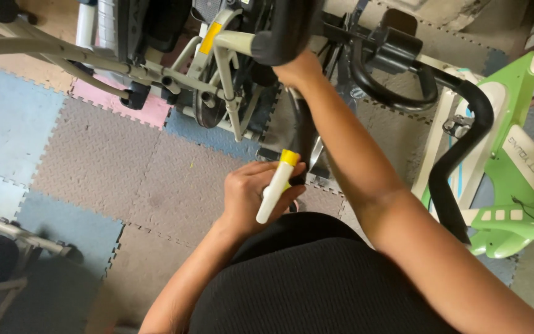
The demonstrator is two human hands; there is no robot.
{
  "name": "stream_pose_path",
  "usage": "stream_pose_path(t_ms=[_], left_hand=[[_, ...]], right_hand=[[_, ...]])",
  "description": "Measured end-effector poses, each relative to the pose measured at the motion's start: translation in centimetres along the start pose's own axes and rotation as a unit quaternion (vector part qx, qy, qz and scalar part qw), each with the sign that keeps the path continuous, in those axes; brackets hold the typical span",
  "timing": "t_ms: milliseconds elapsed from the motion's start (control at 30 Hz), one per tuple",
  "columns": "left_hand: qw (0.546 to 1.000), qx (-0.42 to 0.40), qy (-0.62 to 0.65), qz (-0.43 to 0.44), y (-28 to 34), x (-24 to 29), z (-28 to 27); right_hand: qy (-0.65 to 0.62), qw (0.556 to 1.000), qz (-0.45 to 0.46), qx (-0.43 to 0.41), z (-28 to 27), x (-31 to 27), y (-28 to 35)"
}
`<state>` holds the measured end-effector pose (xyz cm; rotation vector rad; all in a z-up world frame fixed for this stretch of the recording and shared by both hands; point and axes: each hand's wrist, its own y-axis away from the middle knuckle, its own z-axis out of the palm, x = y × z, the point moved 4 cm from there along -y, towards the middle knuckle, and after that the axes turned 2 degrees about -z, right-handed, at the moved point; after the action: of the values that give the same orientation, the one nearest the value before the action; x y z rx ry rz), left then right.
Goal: Spray and wipe down gym equipment using a cloth and cleaning solution.
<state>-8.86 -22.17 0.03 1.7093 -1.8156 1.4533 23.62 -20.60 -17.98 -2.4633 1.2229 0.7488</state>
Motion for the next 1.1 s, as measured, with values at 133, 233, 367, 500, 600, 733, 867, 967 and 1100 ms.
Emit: stream_pose_path(t_ms=[133, 233, 367, 500, 600, 733, 867, 967, 1100], left_hand=[[1.0, -0.005, 0.009, -0.008, -0.4, -0.6, -0.4], [1.0, -0.017, -0.001, 0.006, -0.4, -0.4, -0.5], [0.999, -0.025, -0.012, -0.027, -0.6, -0.3, -0.6], [0.999, -0.023, -0.039, -0.03, -0.6, -0.2, -0.7], [0.998, -0.036, -0.03, -0.035, -1.0, 0.1, -0.9], [0.999, -0.021, -0.007, -0.026, -1.0, 0.0, -0.7], [0.999, -0.025, -0.007, -0.03, -0.9, 0.1, -0.9], [0.999, -0.022, -0.01, -0.021, -1.0, 0.0, -0.7], [0.999, -0.026, -0.005, -0.024, -1.1, -0.1, -0.8]], right_hand=[[0.008, 0.986, -0.159, 0.038, 1.4, 1.6, -4.0], [-0.255, 0.967, 0.003, 0.025, 3.4, 6.1, -6.7], [-0.524, 0.836, -0.153, 0.055, 4.6, 8.7, -7.7], [-0.729, 0.603, -0.317, -0.062, 1.3, 2.9, -1.8], [-0.764, 0.611, -0.171, -0.122, 0.9, 0.7, 3.0], [-0.775, 0.61, -0.071, -0.149, -0.2, 0.6, 6.9], [-0.718, 0.691, -0.044, -0.076, -1.5, 1.1, 8.9], [-0.62, 0.784, 0.005, -0.029, -2.8, 1.0, 10.0], [-0.068, 0.964, -0.234, 0.109, -6.5, -4.9, 11.6]])
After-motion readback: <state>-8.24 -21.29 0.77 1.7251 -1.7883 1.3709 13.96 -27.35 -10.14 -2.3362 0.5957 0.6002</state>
